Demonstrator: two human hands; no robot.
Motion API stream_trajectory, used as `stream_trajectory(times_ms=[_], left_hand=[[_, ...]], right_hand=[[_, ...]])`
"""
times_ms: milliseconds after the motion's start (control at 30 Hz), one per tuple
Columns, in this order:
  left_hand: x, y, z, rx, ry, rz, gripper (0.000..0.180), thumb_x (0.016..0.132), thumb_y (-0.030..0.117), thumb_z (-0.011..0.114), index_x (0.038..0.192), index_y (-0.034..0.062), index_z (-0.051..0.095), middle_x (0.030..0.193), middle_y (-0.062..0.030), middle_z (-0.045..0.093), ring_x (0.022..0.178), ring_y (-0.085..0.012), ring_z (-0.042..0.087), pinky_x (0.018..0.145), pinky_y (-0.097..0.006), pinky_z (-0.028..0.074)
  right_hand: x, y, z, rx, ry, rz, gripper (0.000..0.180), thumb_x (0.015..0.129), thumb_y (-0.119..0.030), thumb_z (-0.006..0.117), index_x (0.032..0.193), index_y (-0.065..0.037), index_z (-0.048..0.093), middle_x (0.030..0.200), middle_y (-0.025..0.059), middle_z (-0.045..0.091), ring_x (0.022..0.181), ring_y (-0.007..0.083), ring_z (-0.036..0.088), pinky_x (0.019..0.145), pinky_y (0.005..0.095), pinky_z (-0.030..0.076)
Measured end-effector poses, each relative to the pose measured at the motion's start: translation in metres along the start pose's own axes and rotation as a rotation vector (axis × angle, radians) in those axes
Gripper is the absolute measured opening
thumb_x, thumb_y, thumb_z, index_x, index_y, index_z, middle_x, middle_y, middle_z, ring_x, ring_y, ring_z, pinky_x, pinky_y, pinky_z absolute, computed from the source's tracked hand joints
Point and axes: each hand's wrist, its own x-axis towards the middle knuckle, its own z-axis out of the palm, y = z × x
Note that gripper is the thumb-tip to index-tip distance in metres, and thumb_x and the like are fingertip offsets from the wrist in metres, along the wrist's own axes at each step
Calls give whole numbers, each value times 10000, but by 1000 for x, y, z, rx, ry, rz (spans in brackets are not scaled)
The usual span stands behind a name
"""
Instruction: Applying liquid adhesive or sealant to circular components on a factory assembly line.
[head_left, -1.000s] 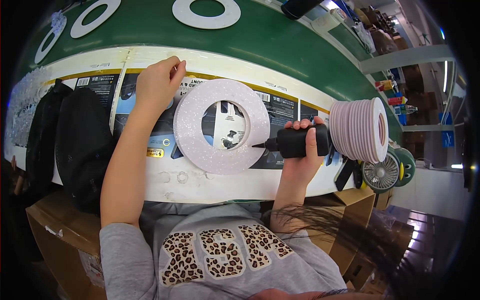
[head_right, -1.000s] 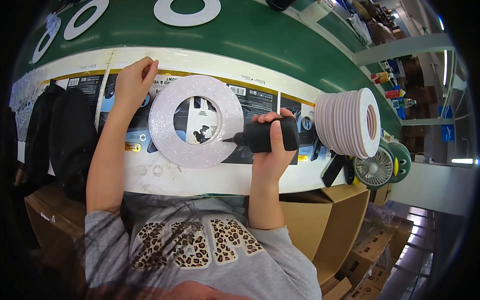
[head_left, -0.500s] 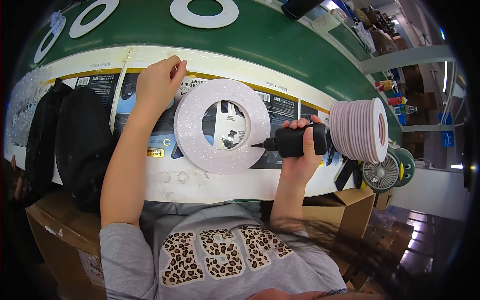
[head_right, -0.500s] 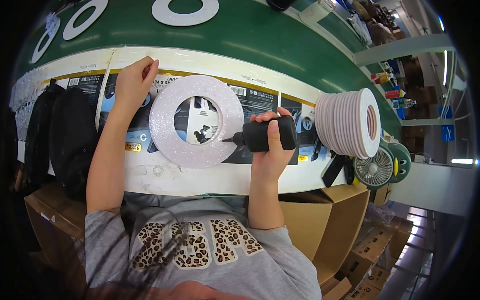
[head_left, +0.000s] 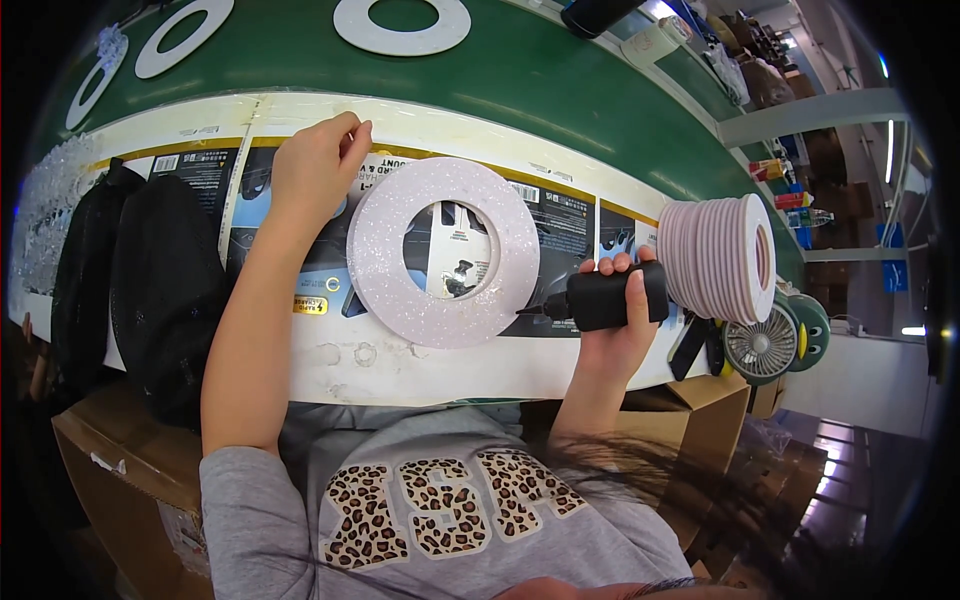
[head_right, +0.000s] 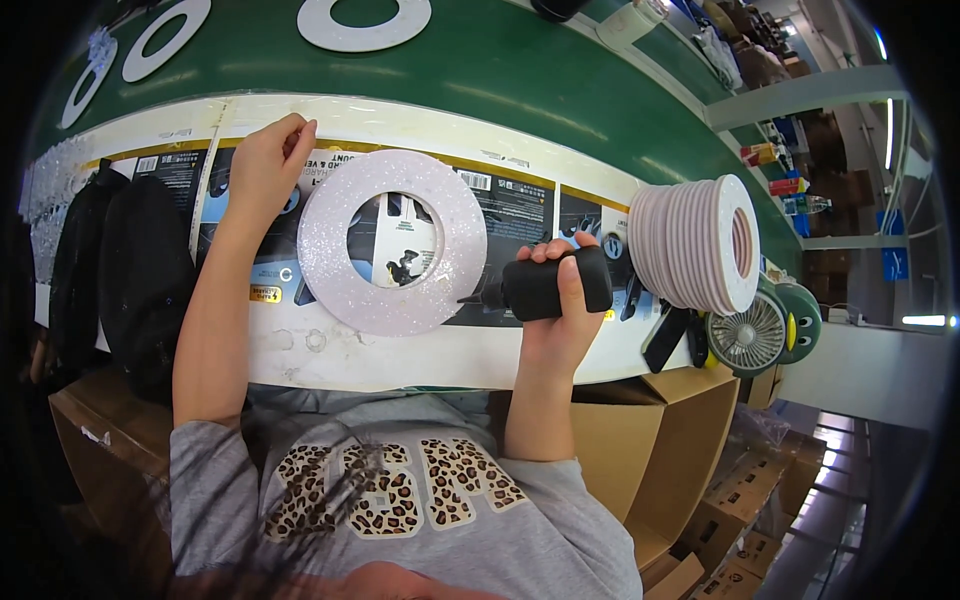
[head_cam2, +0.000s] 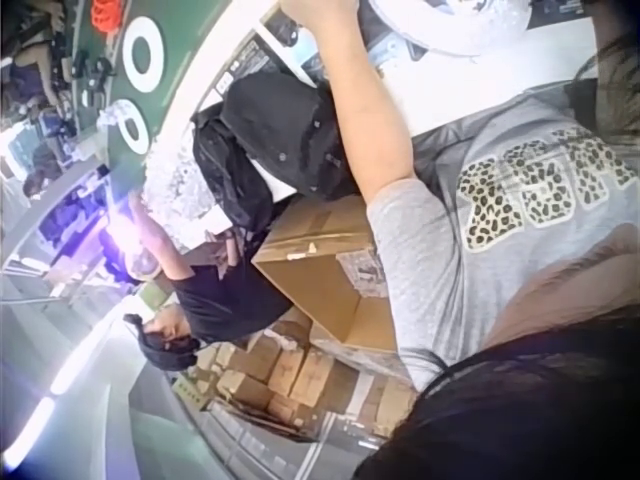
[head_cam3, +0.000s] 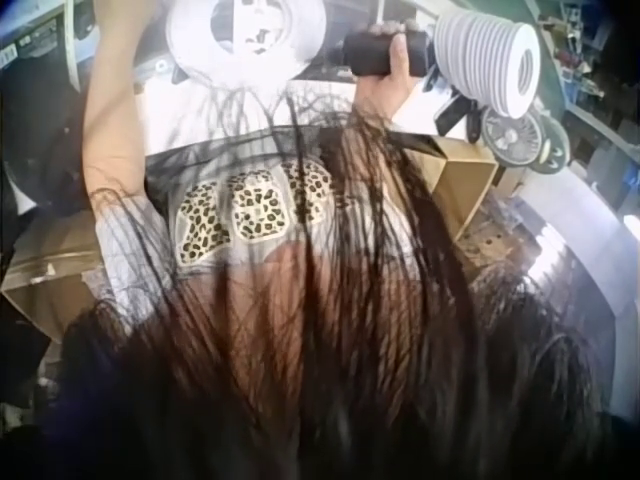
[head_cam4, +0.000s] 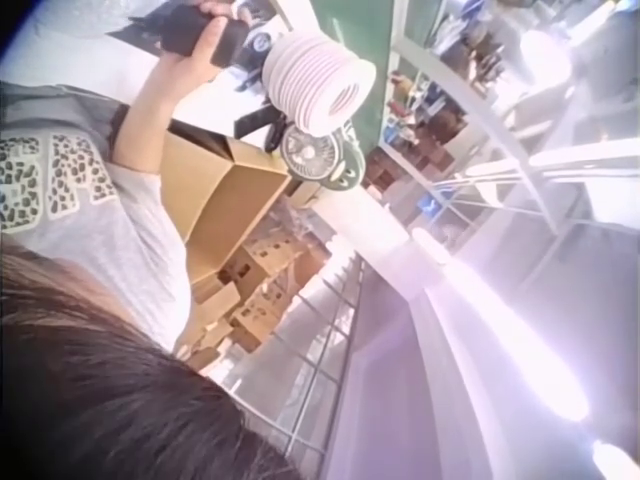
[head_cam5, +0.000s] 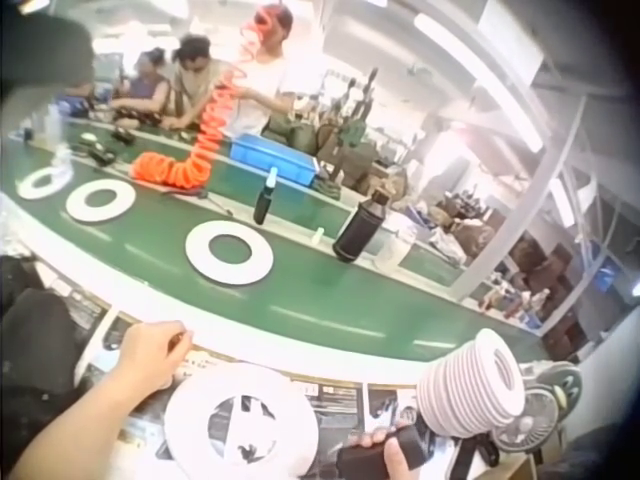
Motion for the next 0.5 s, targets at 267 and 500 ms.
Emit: stream_trajectory(times_ms=[267, 500], left_hand=[[0, -1, -1, 5, 3, 9, 250, 909, 240, 555, 793, 37, 642, 646, -107, 637, 552, -277, 604, 540, -360, 468], [0, 0, -1, -4, -8, -5, 256, 911, 244, 551, 795, 37, 645, 644, -106, 635, 554, -283, 603, 540, -368, 465]], right_hand=[[-8, 2, -3, -133, -74, -24, 331, 923, -100, 567, 1219, -32, 436, 953, 109, 543, 927, 217, 525, 935, 464, 434], [-8, 2, 0, -154, -69, -30, 322, 925, -92, 562, 1215, -24, 439, 936, 112, 556, 920, 217, 530, 934, 469, 435]])
